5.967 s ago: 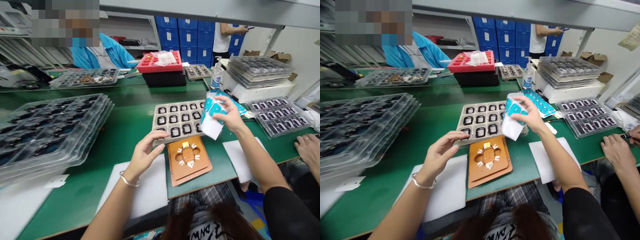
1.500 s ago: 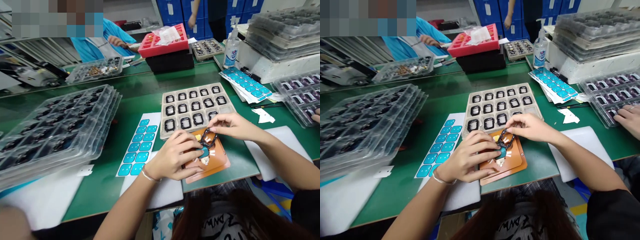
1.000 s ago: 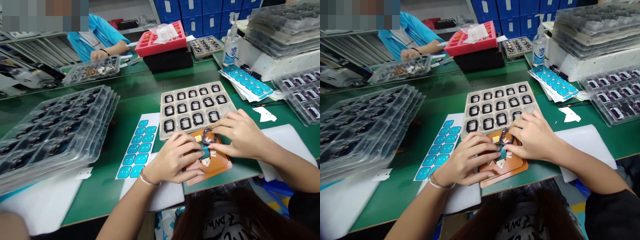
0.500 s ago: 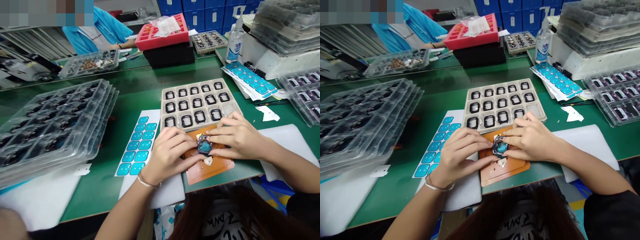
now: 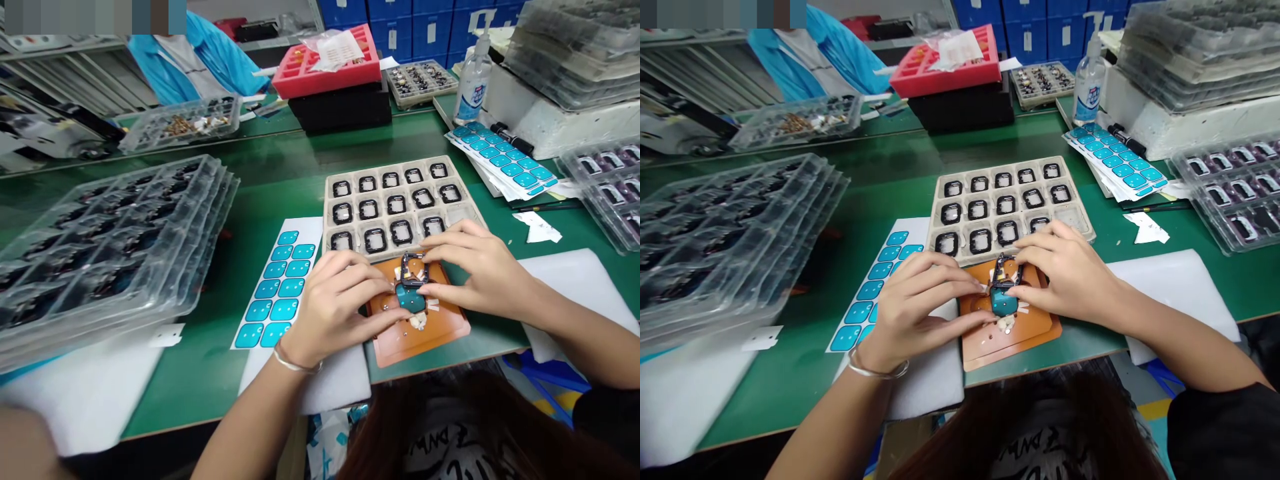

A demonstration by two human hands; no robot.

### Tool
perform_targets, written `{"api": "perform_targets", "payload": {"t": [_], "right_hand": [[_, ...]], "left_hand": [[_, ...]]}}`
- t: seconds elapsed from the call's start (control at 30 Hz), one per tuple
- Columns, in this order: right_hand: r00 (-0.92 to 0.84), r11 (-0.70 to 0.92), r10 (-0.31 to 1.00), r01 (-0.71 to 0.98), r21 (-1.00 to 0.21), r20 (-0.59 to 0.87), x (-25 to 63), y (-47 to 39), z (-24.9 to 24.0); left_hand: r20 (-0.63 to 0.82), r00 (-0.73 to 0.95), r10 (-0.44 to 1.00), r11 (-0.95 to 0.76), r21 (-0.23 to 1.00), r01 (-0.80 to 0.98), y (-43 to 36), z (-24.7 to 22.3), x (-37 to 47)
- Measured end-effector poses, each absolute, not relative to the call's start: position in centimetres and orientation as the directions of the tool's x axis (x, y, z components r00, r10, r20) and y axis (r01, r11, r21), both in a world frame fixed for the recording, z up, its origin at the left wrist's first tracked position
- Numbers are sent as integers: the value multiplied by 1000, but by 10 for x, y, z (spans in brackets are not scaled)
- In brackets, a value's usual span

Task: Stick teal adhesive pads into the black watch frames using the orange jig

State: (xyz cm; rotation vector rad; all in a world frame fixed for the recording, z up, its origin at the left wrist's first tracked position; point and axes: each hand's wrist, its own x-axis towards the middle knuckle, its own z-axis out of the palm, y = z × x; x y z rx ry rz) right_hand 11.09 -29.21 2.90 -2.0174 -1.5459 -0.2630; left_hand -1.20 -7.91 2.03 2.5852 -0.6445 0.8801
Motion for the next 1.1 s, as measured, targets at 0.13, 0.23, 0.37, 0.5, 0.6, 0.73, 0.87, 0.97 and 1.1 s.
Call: {"api": "perform_targets", "payload": {"t": [0.13, 0.23, 0.37, 0.5, 0.6, 0.73, 0.87, 0.97, 1.1], "right_hand": [[298, -134, 806, 934, -332, 512, 110, -292, 26], [212, 0, 819, 929, -369, 533, 109, -292, 25], [133, 85, 853, 919, -385, 504, 108, -291, 25], [130, 70, 875, 919, -388, 466, 109, -291, 25], [126, 61, 890, 920, -388, 438, 111, -292, 26], [122, 58, 897, 920, -388, 425, 111, -292, 26], [125, 52, 900, 920, -388, 418, 110, -293, 27], [130, 46, 900, 921, -388, 416, 109, -293, 28], [140, 34, 904, 919, -393, 404, 108, -293, 27]], "left_hand": [[649, 701, -295, -857, 145, -495, -79, 20, -12], [669, 688, -282, -870, 124, -477, -81, 22, -13], [650, 706, -280, -880, 121, -460, -83, 22, -14], [587, 749, -307, -889, 105, -446, -84, 20, -14], [568, 758, -320, -887, 101, -450, -84, 20, -14], [572, 753, -324, -888, 90, -451, -84, 21, -14], [567, 757, -325, -889, 90, -448, -84, 21, -14], [564, 759, -325, -890, 89, -447, -84, 21, -14], [557, 766, -321, -890, 98, -445, -84, 21, -15]]}}
